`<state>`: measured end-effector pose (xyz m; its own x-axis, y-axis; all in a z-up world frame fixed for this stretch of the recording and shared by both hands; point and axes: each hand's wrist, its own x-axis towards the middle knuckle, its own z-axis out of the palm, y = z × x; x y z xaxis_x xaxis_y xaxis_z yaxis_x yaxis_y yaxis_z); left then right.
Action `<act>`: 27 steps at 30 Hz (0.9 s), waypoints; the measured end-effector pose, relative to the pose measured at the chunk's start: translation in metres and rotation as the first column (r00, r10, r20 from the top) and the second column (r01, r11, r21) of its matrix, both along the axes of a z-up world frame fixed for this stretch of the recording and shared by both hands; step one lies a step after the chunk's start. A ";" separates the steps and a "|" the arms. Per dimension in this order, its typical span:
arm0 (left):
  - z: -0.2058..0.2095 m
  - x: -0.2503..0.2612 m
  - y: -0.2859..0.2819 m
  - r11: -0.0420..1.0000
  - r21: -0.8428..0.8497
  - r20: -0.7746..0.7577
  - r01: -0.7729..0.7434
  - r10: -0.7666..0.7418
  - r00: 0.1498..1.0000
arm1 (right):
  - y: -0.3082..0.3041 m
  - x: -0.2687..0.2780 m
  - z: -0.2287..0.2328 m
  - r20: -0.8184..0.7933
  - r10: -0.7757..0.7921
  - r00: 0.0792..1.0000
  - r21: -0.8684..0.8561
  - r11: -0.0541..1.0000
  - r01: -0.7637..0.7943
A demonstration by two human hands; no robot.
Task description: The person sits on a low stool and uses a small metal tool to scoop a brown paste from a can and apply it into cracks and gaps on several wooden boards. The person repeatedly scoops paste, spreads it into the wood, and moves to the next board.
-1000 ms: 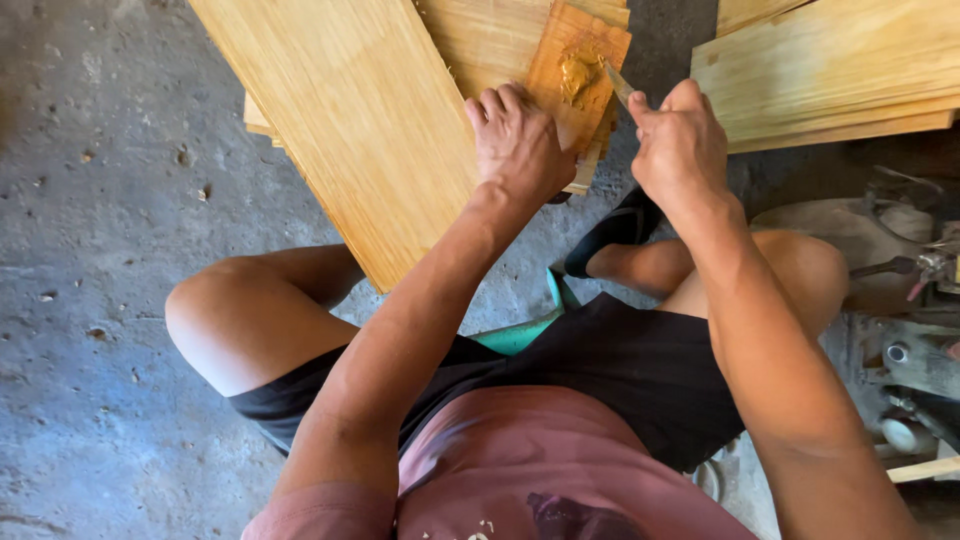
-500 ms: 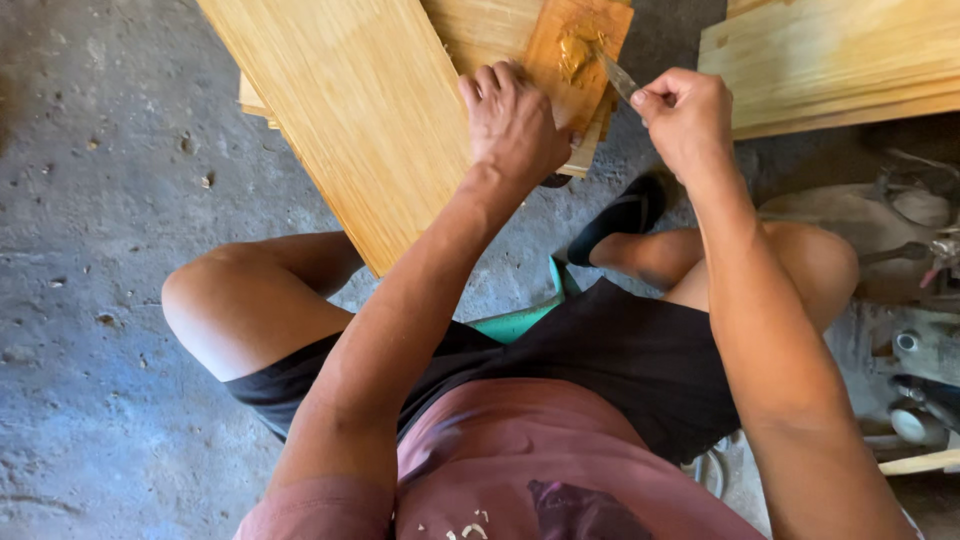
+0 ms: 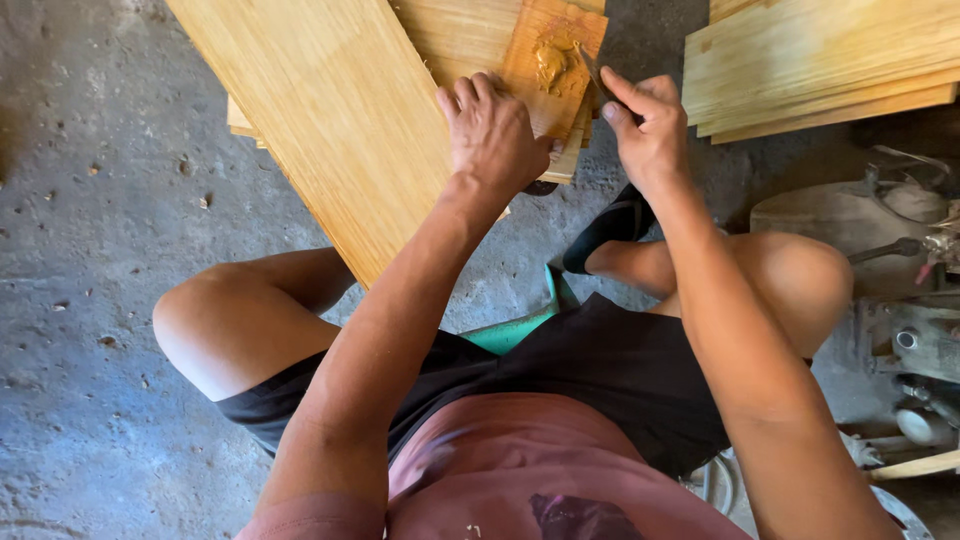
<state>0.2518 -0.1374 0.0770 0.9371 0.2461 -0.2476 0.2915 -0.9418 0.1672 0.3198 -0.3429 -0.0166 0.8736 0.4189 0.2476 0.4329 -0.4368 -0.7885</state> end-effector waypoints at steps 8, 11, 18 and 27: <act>0.000 -0.001 0.002 1.000 -0.003 -0.019 0.007 -0.007 1.000 | -0.023 -0.006 -0.022 -0.067 -0.006 0.998 0.001 1.000 0.006; -0.002 -0.004 0.002 1.000 0.000 0.033 0.014 -0.014 0.999 | -0.030 -0.007 -0.017 -0.017 -0.037 0.999 -0.002 0.999 0.037; -0.016 0.002 -0.011 0.999 0.012 0.079 -0.033 0.032 0.996 | -0.003 0.030 -0.018 -0.021 -0.016 1.000 0.163 0.986 0.019; -0.021 0.003 0.005 0.998 -0.062 0.103 -0.003 0.009 0.995 | -0.088 0.013 0.027 0.195 -0.104 0.975 -0.444 0.877 0.182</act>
